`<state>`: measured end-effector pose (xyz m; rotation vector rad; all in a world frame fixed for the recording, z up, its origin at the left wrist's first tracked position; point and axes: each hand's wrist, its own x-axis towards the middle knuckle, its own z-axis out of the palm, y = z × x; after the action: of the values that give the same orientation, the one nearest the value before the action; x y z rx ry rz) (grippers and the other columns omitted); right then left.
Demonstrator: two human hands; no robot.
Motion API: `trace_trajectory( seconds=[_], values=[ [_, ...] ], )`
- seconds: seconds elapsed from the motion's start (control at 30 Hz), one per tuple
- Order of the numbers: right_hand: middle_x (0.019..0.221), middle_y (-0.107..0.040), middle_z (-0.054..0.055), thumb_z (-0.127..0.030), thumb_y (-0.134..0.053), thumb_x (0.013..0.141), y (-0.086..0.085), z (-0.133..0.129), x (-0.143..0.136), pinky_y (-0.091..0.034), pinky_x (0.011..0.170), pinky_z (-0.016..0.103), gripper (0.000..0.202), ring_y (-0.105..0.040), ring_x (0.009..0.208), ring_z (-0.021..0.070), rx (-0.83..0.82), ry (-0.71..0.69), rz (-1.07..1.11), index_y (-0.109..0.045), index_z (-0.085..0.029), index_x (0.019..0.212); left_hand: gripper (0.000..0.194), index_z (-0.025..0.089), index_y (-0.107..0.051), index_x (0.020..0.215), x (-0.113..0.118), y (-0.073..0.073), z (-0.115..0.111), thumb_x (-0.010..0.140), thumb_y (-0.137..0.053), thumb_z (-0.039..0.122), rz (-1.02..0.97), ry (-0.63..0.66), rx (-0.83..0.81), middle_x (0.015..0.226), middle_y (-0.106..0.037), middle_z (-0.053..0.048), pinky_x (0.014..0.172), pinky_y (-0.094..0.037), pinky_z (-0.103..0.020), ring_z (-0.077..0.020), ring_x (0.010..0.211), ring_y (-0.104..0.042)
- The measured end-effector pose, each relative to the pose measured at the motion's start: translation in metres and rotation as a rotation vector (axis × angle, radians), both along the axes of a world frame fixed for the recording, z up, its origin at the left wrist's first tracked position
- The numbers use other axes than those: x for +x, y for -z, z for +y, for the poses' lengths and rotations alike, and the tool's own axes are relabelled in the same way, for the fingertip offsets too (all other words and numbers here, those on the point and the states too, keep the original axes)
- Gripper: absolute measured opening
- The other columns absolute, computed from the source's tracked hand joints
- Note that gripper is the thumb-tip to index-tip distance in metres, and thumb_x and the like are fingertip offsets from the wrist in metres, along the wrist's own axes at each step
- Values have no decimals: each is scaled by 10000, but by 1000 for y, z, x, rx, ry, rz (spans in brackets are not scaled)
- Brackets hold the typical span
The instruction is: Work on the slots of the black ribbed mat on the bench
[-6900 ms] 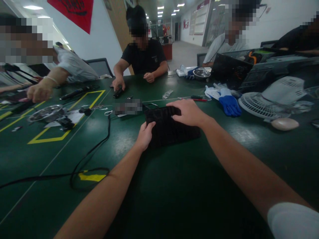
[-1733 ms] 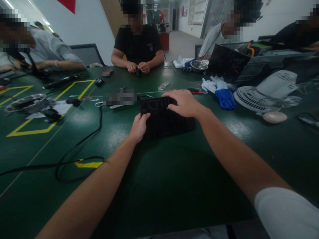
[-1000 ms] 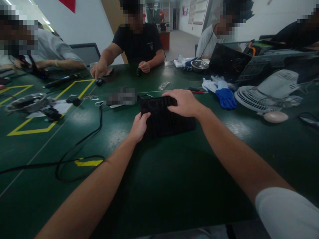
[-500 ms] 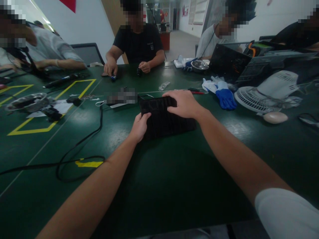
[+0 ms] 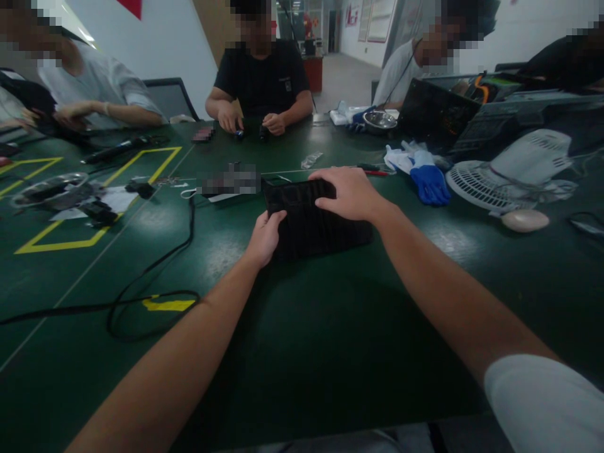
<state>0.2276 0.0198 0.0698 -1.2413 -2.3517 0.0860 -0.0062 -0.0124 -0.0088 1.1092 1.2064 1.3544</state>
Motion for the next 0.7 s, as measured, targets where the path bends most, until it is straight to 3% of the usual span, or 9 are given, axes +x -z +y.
trace_trajectory(
  seconds=[0.27, 0.7],
  values=[
    [1460, -764, 115, -383, -641, 981, 0, 1, 1, -412, 1167, 615, 494, -661, 1347, 406, -17, 2, 8, -717, -269, 1456, 356, 213, -737, 951, -1, 2, 1, 748, -770, 503, 3, -4, -4, 952, -782, -86, 1049, -598, -485, -362, 1121, -752],
    [1514, -747, 90, -299, -641, 964, -2, 2, 3, -409, 1187, 634, 503, -653, 1385, 405, -31, -23, 17, -732, -284, 1458, 364, 209, -731, 960, 0, 0, 0, 748, -768, 502, 5, 3, -10, 960, -772, -92, 1034, -599, -484, -361, 1120, -749]
  ],
)
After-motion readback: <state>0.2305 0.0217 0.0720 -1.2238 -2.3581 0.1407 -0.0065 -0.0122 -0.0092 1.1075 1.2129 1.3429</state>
